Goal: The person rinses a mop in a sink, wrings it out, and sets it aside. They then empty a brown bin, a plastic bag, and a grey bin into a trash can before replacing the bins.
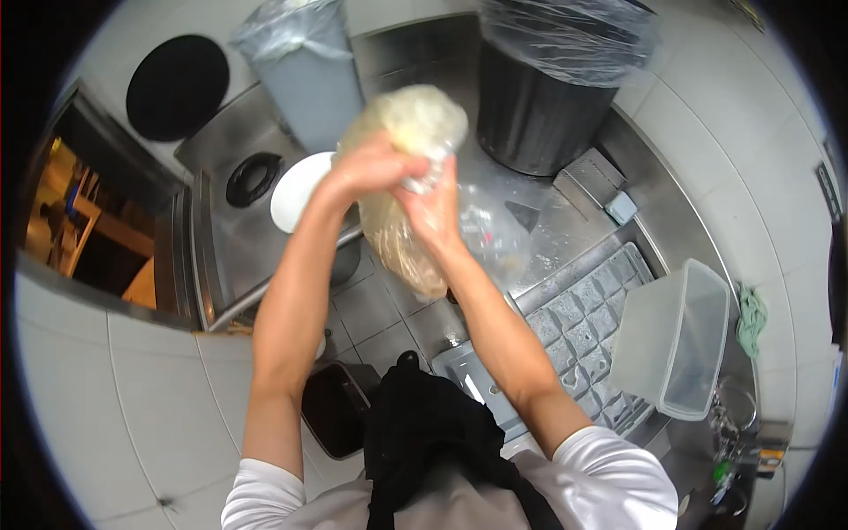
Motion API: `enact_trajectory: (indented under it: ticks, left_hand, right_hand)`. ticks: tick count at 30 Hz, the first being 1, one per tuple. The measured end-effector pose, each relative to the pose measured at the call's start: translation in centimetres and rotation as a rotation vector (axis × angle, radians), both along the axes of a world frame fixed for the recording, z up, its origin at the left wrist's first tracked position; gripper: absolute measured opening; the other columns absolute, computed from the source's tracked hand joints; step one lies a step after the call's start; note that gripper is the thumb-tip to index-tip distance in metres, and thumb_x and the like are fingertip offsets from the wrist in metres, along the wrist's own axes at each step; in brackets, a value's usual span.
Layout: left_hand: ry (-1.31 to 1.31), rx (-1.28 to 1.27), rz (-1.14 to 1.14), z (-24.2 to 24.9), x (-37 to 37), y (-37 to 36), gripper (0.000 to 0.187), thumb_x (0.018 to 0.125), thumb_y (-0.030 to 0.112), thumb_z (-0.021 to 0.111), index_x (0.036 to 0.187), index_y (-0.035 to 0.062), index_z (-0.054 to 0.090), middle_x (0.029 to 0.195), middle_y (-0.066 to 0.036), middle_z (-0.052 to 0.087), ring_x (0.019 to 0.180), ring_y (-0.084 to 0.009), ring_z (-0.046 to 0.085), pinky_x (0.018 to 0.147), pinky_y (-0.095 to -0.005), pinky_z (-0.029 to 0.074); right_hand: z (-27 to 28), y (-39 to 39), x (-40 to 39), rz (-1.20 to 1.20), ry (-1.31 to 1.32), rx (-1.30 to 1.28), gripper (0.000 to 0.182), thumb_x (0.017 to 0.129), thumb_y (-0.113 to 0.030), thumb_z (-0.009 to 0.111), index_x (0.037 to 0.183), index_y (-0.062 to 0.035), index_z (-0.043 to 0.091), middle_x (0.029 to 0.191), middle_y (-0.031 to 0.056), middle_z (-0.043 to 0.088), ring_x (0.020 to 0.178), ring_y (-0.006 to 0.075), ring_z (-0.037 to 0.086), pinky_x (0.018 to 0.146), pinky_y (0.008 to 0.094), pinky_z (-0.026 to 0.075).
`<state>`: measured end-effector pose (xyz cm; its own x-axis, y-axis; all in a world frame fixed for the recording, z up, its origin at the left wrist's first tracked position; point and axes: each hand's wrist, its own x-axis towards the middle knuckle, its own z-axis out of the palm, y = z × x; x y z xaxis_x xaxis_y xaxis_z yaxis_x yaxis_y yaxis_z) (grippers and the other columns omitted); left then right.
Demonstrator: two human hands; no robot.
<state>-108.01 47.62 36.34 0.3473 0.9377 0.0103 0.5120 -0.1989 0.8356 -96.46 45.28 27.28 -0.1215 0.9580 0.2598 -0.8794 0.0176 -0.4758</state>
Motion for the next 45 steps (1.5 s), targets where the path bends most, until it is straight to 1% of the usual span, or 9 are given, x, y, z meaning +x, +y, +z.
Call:
enact_trajectory:
  ticks: [3, 15, 17, 21, 24, 32, 35, 40, 45]
  left_hand:
    - [0.124, -0.101, 0.057, -4.7, 0.6, -3.7, 0.043, 0.075, 0.028, 0.07, 0.106, -0.0027, 0.069, 0.103, -0.018, 0.071, 0.094, -0.0241, 0.067, 0.084, -0.0356, 0.051]
    - [-0.636, -0.629, 0.477, -36.3, -2.6, -21.2, 0.047, 0.084, 0.011, 0.071, 0.127, -0.0019, 0.057, 0.114, -0.008, 0.065, 0.101, -0.0164, 0.06, 0.089, -0.0307, 0.047]
    - [-0.414, -0.561, 0.619, -42.6, -4.1, -23.8, 0.046, 0.087, 0.007, 0.069, 0.129, -0.0037, 0.055, 0.118, -0.01, 0.064, 0.107, -0.0172, 0.061, 0.092, -0.032, 0.048]
    - [-0.774, -0.418, 1.025, -48.8, -8.5, -31.1, 0.046, 0.086, 0.007, 0.07, 0.129, -0.0018, 0.055, 0.118, -0.012, 0.065, 0.108, -0.0183, 0.062, 0.093, -0.0314, 0.05]
    - [-0.549, -0.619, 1.203, -50.9, -12.9, -36.8, 0.041, 0.087, 0.011, 0.067, 0.125, -0.0025, 0.058, 0.117, -0.014, 0.065, 0.105, -0.0193, 0.064, 0.091, -0.0306, 0.05]
    - [-0.873, -0.594, 1.644, -58.0, -9.9, -44.1, 0.043, 0.082, 0.012, 0.068, 0.121, -0.0048, 0.059, 0.114, -0.021, 0.067, 0.107, -0.0266, 0.066, 0.095, -0.0343, 0.05]
    - [-0.832, -0.666, 1.56, -57.1, -9.5, -44.1, 0.042, 0.083, 0.011, 0.068, 0.121, -0.0046, 0.059, 0.115, -0.019, 0.067, 0.108, -0.0254, 0.065, 0.094, -0.0337, 0.051]
    - [-0.973, -0.694, 1.62, -54.6, -9.3, -44.2, 0.039, 0.085, 0.007, 0.065, 0.122, -0.0038, 0.058, 0.112, -0.015, 0.067, 0.106, -0.0246, 0.066, 0.093, -0.0342, 0.052]
    - [-0.887, -0.691, 1.615, -55.4, -8.9, -44.2, 0.038, 0.085, 0.005, 0.064, 0.121, -0.0029, 0.058, 0.115, -0.016, 0.066, 0.106, -0.0255, 0.065, 0.094, -0.0366, 0.052]
  right_hand:
    - [-5.5, -3.9, -0.4, -0.471, -0.691, 0.133, 0.046, 0.093, 0.002, 0.055, 0.136, -0.0024, 0.041, 0.126, 0.0119, 0.057, 0.114, 0.0191, 0.057, 0.098, 0.0321, 0.049]
    - [-37.1, -16.1, -0.3, -0.141, -1.369, -0.3, 0.056, 0.082, -0.006, 0.063, 0.135, -0.0009, 0.048, 0.122, 0.013, 0.06, 0.115, 0.0264, 0.057, 0.102, 0.037, 0.042]
    - [-39.8, -15.8, 0.5, -0.045, -1.074, -0.657, 0.057, 0.082, -0.004, 0.066, 0.136, -0.0024, 0.049, 0.125, 0.0135, 0.06, 0.116, 0.0315, 0.057, 0.103, 0.0432, 0.044]
    - [-46.8, -11.9, 3.6, 0.307, -0.423, -1.316, 0.055, 0.086, -0.013, 0.065, 0.138, -0.0043, 0.05, 0.134, 0.0155, 0.057, 0.118, 0.0384, 0.056, 0.105, 0.0549, 0.042]
    - [-46.4, -8.6, 1.2, 0.272, -0.555, -1.36, 0.05, 0.09, -0.019, 0.06, 0.137, -0.0039, 0.051, 0.137, 0.0158, 0.055, 0.123, 0.0398, 0.053, 0.107, 0.0582, 0.038]
    - [-43.5, 5.8, -6.7, 0.355, -0.169, -1.16, 0.054, 0.096, -0.024, 0.051, 0.145, -0.0021, 0.041, 0.147, 0.0197, 0.044, 0.136, 0.0399, 0.039, 0.115, 0.0575, 0.027]
    - [-46.5, 18.6, -10.3, -0.024, -2.271, 0.992, 0.043, 0.095, -0.029, 0.052, 0.13, -0.0052, 0.057, 0.131, 0.0179, 0.058, 0.122, 0.0367, 0.053, 0.104, 0.0485, 0.042]
    - [-44.6, 22.6, -34.5, -0.037, -1.678, 0.306, 0.046, 0.093, -0.03, 0.055, 0.131, -0.0046, 0.056, 0.133, 0.0197, 0.056, 0.122, 0.0378, 0.052, 0.105, 0.047, 0.041]
    - [-48.4, 25.5, -46.4, 0.016, -1.886, 0.432, 0.05, 0.09, -0.032, 0.059, 0.131, -0.004, 0.056, 0.134, 0.0215, 0.054, 0.122, 0.0389, 0.051, 0.106, 0.0455, 0.04]
